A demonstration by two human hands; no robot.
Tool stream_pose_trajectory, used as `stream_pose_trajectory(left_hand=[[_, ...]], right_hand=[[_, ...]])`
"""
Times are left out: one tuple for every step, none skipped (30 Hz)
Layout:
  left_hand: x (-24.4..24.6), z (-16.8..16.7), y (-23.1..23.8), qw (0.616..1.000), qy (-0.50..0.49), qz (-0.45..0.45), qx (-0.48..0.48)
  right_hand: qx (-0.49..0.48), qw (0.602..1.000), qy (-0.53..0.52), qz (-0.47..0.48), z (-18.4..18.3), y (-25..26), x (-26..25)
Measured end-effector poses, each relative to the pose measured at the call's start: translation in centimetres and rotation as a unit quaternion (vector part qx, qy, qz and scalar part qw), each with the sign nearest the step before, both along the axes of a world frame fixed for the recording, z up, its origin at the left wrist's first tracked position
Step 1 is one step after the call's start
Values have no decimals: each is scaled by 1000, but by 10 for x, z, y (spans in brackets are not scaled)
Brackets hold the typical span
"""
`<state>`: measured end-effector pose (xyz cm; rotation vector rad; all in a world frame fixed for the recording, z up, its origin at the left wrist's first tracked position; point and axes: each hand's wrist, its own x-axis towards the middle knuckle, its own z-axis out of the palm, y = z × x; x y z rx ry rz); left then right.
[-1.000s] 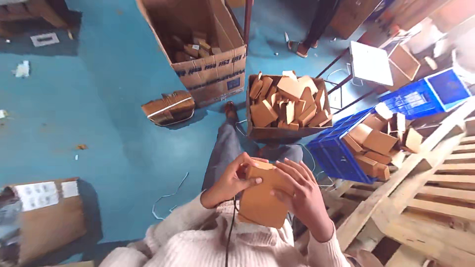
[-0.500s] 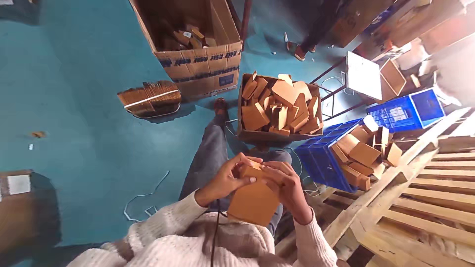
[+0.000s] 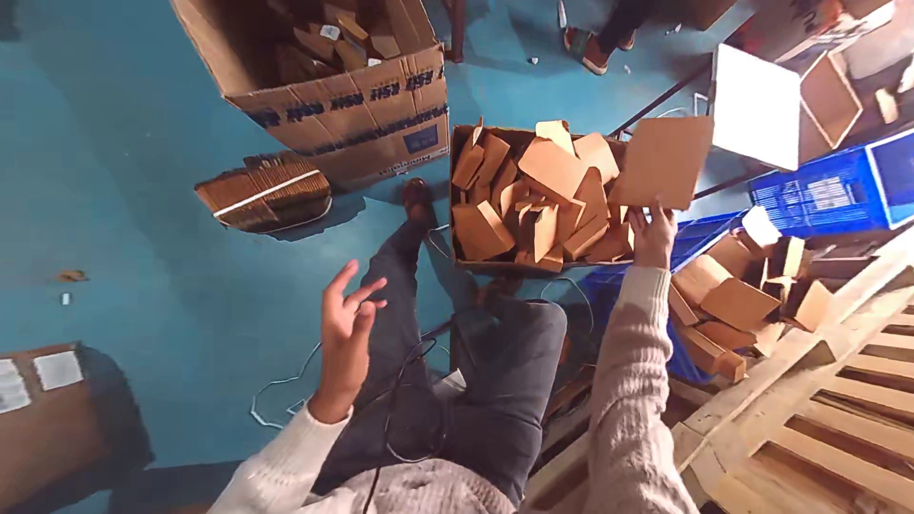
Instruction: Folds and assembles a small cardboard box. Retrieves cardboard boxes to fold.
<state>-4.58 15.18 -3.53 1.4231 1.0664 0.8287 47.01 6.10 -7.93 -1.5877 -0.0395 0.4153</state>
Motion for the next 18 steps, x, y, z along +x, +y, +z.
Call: stream_pose_trajectory(left_hand=[[-6, -5, 0, 1000, 21, 16, -10], [-11, -9, -1, 999, 40, 31, -20], [-14, -12, -3, 997, 59, 45, -27], [-16, -16, -2, 995, 71, 55, -30], [-17, -19, 0, 994, 79, 64, -31], [-17, -21, 1, 993, 87, 72, -33], [-16, -22, 2, 992, 92, 77, -34], [-14, -23, 4, 992, 95, 77, -33], [-11, -24, 5, 992, 95, 70, -31], [-7, -26, 6, 993, 93, 63, -30], [-2, -28, 5, 994, 90, 57, -32], [2, -29, 3, 994, 87, 49, -35], [6, -29, 3, 995, 86, 39, -35], [10, -29, 1, 995, 86, 31, -33], [11, -28, -1, 995, 88, 25, -31], [11, -26, -2, 995, 93, 15, -31], [12, -25, -1, 995, 94, 5, -30], [12, -25, -1, 995, 95, -4, -29]], right_hand=[[-35, 999, -23, 3, -20, 11, 13], [-67, 996, -50, 10, -43, 19, 26], [-89, 994, -66, 20, -66, 24, 41], [-101, 992, -65, 32, -86, 27, 52], [-124, 990, -53, 37, -101, 31, 62], [-152, 987, -37, 36, -113, 31, 68], [-176, 983, -20, 41, -123, 28, 72], [-199, 979, -7, 50, -127, 23, 73], [-222, 973, -2, 59, -129, 18, 75], [-237, 969, 4, 72, -129, 14, 78], [-253, 964, 6, 88, -131, 10, 83], [-267, 958, -1, 105, -136, 5, 90], [-277, 953, -20, 121, -141, 0, 96], [-291, 946, -37, 136, -141, -5, 98], [-300, 941, -44, 150, -140, -11, 95], [-301, 941, -49, 149, -134, -16, 86], [-288, 946, -65, 136, -117, -19, 78], [-271, 951, -78, 128, -95, -23, 74]])
